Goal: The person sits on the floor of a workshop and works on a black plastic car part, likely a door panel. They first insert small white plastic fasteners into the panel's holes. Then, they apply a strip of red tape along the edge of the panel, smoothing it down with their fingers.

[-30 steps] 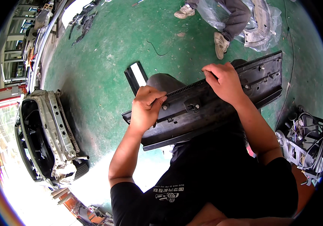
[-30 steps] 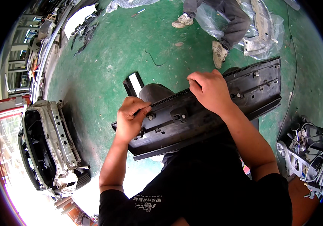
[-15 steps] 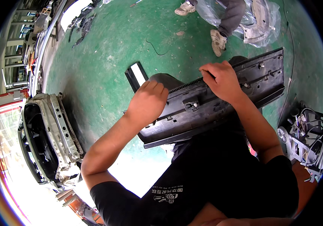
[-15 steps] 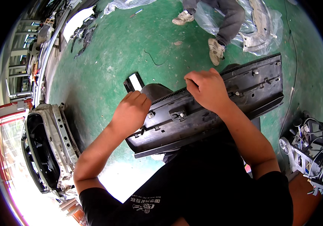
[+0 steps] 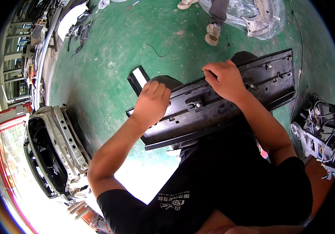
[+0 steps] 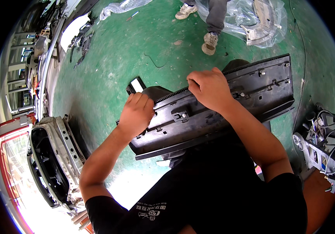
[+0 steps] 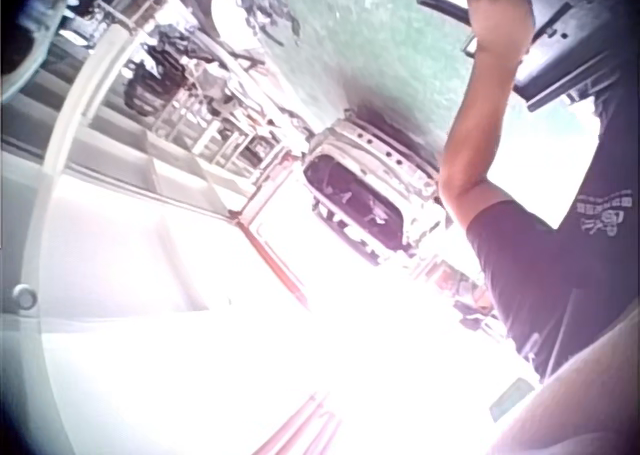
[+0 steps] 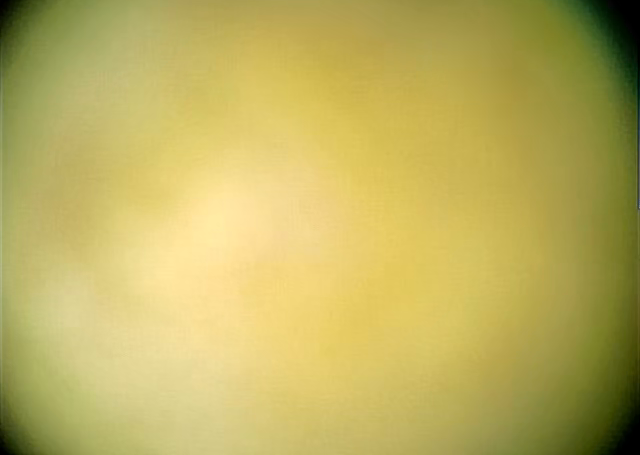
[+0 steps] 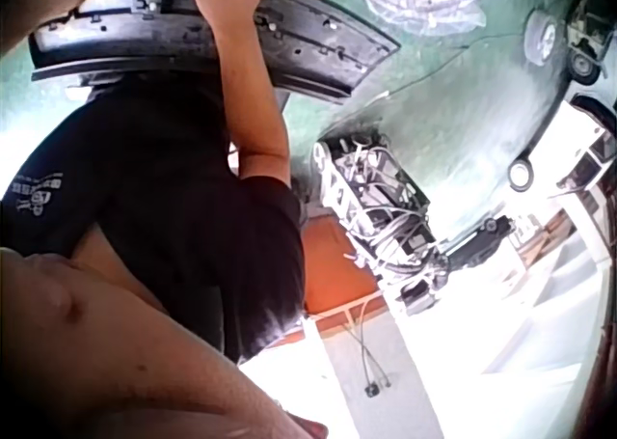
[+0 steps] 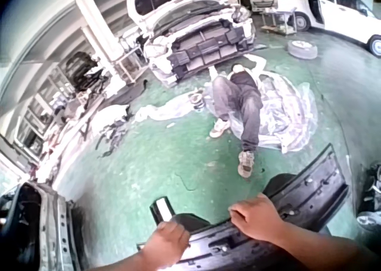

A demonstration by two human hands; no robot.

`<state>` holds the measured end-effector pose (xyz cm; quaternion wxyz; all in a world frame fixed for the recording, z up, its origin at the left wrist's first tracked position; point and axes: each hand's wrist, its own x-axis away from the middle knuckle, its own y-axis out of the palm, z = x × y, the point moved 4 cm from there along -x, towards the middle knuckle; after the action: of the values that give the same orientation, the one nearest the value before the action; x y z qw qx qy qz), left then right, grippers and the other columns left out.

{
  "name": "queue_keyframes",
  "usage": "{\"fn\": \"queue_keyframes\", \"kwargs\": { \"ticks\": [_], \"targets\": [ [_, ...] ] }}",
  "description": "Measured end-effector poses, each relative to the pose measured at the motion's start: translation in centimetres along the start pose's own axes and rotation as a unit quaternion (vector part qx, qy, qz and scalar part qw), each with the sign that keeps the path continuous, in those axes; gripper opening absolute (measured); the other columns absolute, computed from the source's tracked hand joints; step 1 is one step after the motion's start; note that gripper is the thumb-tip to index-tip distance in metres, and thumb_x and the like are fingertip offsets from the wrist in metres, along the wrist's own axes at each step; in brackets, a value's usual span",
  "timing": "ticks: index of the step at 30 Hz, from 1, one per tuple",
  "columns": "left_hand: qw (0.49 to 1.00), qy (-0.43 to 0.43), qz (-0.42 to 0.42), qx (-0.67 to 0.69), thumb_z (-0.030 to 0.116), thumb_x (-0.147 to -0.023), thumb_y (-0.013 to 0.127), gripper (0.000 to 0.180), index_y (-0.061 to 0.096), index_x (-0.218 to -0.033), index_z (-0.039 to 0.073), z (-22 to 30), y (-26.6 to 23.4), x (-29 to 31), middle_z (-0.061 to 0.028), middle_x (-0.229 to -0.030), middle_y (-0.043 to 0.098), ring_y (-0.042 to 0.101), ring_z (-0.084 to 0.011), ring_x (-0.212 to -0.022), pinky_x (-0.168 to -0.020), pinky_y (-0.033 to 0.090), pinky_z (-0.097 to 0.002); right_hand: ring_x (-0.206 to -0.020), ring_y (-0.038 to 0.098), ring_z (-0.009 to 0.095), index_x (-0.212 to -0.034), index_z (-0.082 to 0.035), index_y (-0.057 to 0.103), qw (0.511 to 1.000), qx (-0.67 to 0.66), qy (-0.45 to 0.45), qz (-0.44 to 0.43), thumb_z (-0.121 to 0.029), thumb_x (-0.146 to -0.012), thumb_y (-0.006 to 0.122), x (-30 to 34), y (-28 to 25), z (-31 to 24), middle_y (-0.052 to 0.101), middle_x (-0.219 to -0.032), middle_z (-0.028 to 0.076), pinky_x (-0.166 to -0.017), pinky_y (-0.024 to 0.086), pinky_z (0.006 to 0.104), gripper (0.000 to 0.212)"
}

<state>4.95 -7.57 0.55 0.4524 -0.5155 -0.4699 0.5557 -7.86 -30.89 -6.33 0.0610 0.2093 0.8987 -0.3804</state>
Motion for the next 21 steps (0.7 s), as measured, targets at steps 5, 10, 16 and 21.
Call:
{"fn": "queue_keyframes", "kwargs": {
  "ticks": [5, 10, 16, 21],
  "targets": [
    [0.994, -0.054, 0.066, 0.063, -0.001, -0.073, 0.078, 0.027, 0.062, -0.093, 0.007, -1.1, 1.1, 1.2, -0.0110, -0.088, 0.059, 0.059, -0.0335, -0.083, -0.077, 0.050, -0.0461, -0.079, 0.072, 0.032, -0.105, -0.011, 0.078, 1.000, -0.001, 0.001, -0.001, -0.013, -0.100, 0.075, -0.8, 0.3, 0.4, 0.080, -0.091, 0.008, -0.081, 0.046, 0.0434, 0.007],
    [0.977, -0.109, 0.149, 0.103, -0.007, -0.077, 0.079, 0.030, 0.066, -0.101, 0.006, -1.3, 1.7, 2.6, -0.0117, -0.094, 0.066, 0.064, -0.0352, -0.086, -0.080, 0.054, -0.0468, -0.077, 0.072, 0.032, -0.105, -0.011, 0.077, 1.000, -0.008, -0.014, 0.007, -0.013, -0.099, 0.075, -0.9, 0.3, 0.7, 0.080, -0.090, 0.009, -0.080, 0.046, 0.0434, 0.006],
    [0.957, -0.177, 0.187, 0.131, -0.009, -0.084, 0.077, 0.028, 0.066, -0.105, 0.006, -0.8, 1.7, 3.8, -0.0119, -0.099, 0.068, 0.065, -0.0352, -0.092, -0.083, 0.054, -0.0457, -0.079, 0.072, 0.032, -0.107, -0.011, 0.077, 1.000, -0.014, -0.011, -0.010, -0.012, -0.100, 0.075, -1.1, 0.3, 0.6, 0.079, -0.091, 0.008, -0.080, 0.046, 0.0433, 0.007],
    [0.942, -0.212, 0.221, 0.136, -0.008, -0.090, 0.074, 0.024, 0.065, -0.109, 0.005, 0.1, 1.5, 4.8, -0.0135, -0.108, 0.071, 0.068, -0.0359, -0.098, -0.089, 0.055, -0.0461, -0.085, 0.073, 0.033, -0.107, -0.009, 0.077, 0.999, -0.036, -0.021, -0.029, -0.012, -0.099, 0.075, -1.0, 0.6, 0.0, 0.079, -0.094, 0.011, -0.083, 0.050, 0.0442, 0.009]
  ]
}}
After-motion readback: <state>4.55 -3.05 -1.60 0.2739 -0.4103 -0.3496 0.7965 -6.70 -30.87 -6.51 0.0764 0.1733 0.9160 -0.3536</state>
